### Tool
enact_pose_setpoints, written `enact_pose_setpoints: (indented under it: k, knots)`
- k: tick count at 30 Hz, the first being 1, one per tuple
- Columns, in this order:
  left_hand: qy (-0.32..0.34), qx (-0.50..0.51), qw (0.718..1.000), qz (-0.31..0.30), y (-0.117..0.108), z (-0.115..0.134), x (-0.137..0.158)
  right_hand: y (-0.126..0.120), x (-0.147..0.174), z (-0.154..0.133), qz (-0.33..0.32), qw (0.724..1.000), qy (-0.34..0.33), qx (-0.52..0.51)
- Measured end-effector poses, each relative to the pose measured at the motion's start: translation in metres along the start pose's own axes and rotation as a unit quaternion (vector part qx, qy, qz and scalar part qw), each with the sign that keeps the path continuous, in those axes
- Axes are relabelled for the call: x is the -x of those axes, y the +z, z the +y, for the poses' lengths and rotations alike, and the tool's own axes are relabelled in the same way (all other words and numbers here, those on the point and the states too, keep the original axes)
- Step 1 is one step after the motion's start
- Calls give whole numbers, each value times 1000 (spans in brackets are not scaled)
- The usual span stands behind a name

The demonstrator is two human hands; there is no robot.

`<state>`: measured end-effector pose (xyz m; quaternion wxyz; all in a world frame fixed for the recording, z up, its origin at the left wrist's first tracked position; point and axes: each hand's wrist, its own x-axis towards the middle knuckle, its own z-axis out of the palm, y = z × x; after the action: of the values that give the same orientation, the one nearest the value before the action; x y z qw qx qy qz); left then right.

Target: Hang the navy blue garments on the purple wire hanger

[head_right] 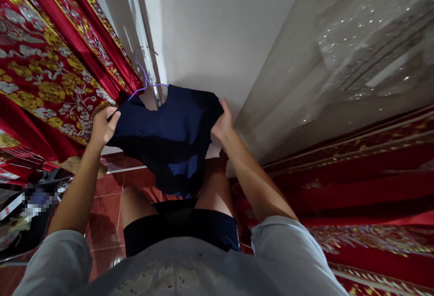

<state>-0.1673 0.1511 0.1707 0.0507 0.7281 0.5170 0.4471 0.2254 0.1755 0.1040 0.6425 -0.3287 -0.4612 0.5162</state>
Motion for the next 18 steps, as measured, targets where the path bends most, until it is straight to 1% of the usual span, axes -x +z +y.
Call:
enact_pose_setpoints:
  k: [2,4,6,8,9,10,11,12,13,14,15,16,17,18]
  knots:
    - [8,10,1000,2,3,7,-1,-1,-7,-19,-26,1000,9,-12]
    - [10,15,1000,8,8,16,-6,4,-14,-40,-31,999,-25,21]
    - [8,15,1000,23,13,25,-12,17,-17,-59,-14,993,-82,84]
    - [7,18,999,41,16,30,-19,34,-13,-75,4,980,-129,149]
    - [8,23,999,46,18,32,-22,43,-7,-81,-3,976,-134,173]
    - [9,27,998,51,18,33,-24,51,0,-87,-24,974,-125,187]
    - [10,32,998,54,18,33,-25,58,7,-91,-64,974,-103,189]
    - [13,37,998,54,18,33,-25,64,15,-92,-122,974,-73,176]
    - [17,46,998,50,18,32,-24,68,23,-92,-203,966,-36,153]
    - [23,59,997,44,19,32,-21,70,29,-88,-295,946,4,131]
    - [28,77,996,34,19,32,-17,70,34,-82,-385,914,42,120]
    - [32,99,994,20,20,33,-12,70,38,-71,-452,880,70,128]
    - [33,120,992,4,22,35,-5,68,40,-58,-487,855,81,159]
    - [33,138,990,-12,24,39,1,66,41,-42,-486,844,73,213]
